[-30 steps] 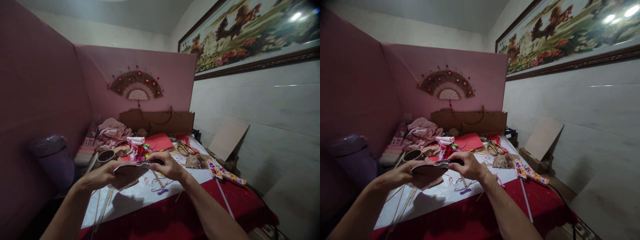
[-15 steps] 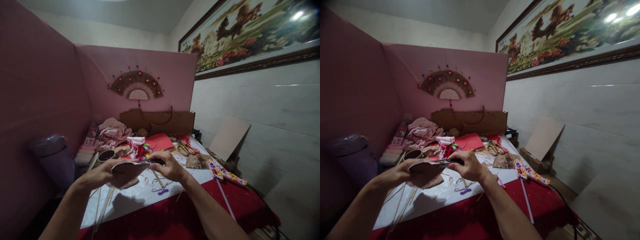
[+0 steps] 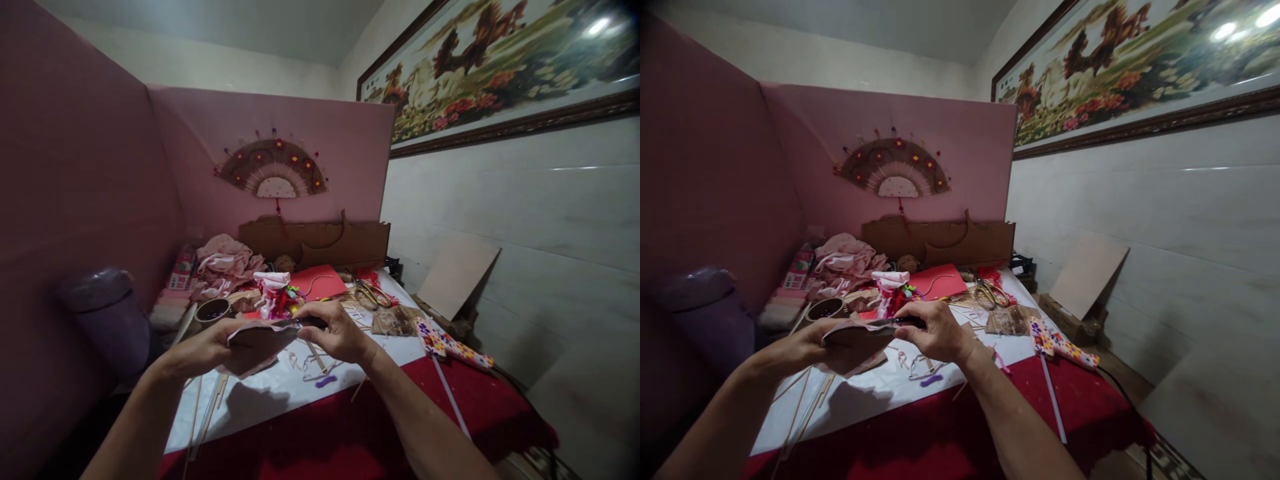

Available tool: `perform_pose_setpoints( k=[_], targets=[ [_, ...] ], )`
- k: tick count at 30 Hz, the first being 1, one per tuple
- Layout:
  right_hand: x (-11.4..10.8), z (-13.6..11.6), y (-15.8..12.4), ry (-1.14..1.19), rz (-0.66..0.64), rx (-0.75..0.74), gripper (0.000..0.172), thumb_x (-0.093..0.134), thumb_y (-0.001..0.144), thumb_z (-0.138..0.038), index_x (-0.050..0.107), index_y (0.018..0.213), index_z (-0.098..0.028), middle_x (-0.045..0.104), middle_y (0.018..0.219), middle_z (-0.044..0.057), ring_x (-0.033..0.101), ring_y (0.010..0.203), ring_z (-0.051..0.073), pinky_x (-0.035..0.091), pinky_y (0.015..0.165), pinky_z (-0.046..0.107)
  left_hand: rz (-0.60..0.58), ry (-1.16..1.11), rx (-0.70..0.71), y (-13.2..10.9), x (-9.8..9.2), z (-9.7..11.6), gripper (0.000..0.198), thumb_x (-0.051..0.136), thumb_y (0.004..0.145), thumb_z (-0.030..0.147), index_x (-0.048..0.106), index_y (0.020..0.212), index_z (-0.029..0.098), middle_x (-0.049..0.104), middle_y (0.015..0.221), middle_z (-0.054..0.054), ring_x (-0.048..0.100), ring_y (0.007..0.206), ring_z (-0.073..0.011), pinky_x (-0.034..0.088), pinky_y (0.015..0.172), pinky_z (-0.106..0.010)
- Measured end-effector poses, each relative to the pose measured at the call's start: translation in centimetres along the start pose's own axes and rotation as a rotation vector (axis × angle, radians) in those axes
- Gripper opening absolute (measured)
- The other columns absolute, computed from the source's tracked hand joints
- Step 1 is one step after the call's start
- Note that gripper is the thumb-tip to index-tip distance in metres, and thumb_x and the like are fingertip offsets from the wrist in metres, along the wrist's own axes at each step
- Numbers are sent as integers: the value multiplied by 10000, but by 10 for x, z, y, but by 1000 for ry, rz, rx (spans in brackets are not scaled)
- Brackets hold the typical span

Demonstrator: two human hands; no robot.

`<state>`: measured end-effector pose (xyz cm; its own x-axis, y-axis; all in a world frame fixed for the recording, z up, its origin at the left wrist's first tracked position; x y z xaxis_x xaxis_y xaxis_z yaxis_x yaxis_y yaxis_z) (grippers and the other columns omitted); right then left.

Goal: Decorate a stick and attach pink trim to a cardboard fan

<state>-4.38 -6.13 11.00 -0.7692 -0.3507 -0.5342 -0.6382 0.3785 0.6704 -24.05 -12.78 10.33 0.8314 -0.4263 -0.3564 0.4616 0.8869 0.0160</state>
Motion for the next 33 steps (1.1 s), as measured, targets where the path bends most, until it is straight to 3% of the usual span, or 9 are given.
perform_pose_setpoints(
  k=[7,16,30,33],
  targets=[
    [-1,-2,0,-40,14,4,150,607,799,-274,651,873,-152,633,721,24,528,626,131,381,585,237,6,4,2,1,-1,-1,518,641,729,366,592,1193,142,644,810,-72,562,781,-215,457,644,-274],
    [-4,0,0,-83,55,32,88,601,798,-218,666,818,-162,646,703,23,530,613,128,368,581,233,30,-16,8,1,-2,-3,518,644,731,340,579,1206,143,628,782,-57,532,693,-176,432,591,-249],
    [-7,3,0,-94,42,79,133,589,806,-229,648,903,-159,631,723,18,517,618,125,367,582,231,112,1,17,-1,-6,0,549,651,699,264,564,1234,178,663,1014,-82,564,903,-237,470,733,-293],
    [-6,4,0,-103,41,79,121,599,796,-229,653,881,-161,633,716,17,518,617,126,367,578,231,104,7,6,-1,-7,-2,552,651,701,261,561,1239,179,670,977,-75,568,904,-241,471,724,-290]
  ],
)
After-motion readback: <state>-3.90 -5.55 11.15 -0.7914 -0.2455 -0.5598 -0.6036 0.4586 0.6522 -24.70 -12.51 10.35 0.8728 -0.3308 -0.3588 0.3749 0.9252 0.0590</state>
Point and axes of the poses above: each hand's wrist, its own y-axis towards the middle knuckle, its own x-axis out of the palm, z = x × y, the point moved 4 cm from there along y, towards the middle knuckle
